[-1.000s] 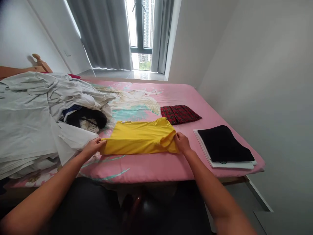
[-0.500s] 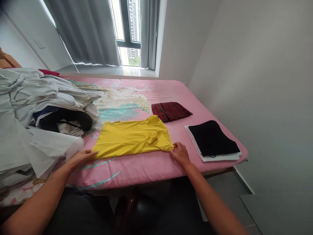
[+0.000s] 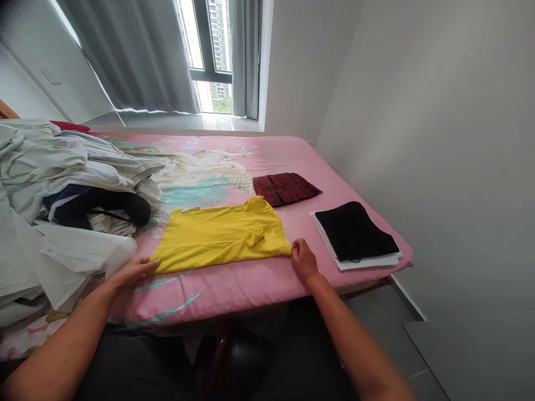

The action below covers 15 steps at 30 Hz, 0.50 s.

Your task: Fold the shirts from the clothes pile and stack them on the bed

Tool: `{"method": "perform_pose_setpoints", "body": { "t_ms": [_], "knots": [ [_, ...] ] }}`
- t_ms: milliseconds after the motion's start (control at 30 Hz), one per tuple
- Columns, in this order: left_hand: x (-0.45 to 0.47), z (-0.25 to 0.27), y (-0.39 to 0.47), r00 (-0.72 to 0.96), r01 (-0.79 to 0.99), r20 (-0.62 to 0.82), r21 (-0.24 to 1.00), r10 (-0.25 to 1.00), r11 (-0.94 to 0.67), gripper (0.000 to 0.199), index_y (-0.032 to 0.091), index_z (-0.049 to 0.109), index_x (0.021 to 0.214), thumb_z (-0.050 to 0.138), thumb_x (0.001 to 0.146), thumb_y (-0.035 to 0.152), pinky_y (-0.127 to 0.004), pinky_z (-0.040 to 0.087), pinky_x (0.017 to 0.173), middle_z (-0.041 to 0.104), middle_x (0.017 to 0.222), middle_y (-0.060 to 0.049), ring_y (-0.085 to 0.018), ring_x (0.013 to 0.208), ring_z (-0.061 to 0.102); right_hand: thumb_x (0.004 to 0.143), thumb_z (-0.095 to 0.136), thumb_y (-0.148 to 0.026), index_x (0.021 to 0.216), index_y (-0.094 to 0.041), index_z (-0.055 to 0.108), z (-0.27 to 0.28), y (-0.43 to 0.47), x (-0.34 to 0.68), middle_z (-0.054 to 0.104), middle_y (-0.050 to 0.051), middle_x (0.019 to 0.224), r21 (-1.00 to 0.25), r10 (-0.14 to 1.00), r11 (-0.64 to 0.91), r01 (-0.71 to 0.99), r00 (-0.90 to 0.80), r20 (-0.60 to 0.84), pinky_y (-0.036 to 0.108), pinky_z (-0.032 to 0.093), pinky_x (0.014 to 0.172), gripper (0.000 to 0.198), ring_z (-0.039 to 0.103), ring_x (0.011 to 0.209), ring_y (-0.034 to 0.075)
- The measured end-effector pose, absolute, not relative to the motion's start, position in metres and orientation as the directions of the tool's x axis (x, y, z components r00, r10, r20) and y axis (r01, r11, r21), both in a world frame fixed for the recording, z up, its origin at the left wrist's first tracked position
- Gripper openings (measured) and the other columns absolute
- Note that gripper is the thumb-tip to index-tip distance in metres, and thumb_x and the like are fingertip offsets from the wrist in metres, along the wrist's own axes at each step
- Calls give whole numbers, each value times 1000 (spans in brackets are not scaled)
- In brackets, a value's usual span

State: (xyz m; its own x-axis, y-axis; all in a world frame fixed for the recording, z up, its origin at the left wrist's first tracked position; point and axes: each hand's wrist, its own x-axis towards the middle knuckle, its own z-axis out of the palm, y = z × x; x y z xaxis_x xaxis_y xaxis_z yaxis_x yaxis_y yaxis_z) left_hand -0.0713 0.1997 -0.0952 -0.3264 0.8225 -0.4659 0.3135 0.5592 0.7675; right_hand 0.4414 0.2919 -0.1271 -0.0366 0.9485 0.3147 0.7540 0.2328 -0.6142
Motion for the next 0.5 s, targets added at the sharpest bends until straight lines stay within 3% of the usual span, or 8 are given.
{"method": "perform_pose_setpoints", "body": {
  "t_ms": [100,200,333,500],
  "knots": [
    [-69,-91,199,-314,292,-493,763,811,577,46,18,48,67,70,51,56,-18,18,35,36,43,9,-6,35,32,86,38,-34,105,-19,49,-123,298,444,64,5,87,-799,978,-205,565,102,-179,24,45,57,26,58,63,13],
    [-68,-91,199,-305,269,-504,768,808,581,49,18,48,68,71,49,57,-18,18,36,38,45,9,-6,36,32,86,41,-47,94,-14,52,-110,313,442,63,5,74,-754,853,-464,465,4,-522,22,41,41,35,52,44,10],
    [-71,-97,199,-289,248,-496,787,819,565,51,17,51,72,74,46,54,-17,21,37,40,48,9,-5,38,32,79,57,-42,87,-12,56,-94,327,434,62,7,68,-726,775,-524,445,-106,-623,24,46,42,31,58,48,14],
    [-72,-97,198,-288,228,-482,804,827,549,52,17,49,67,72,47,59,-18,20,36,38,45,9,-6,37,32,80,58,-39,103,-17,52,-96,325,425,66,7,83,-782,756,-532,326,-233,-611,29,53,55,32,63,61,14]
  ]
}}
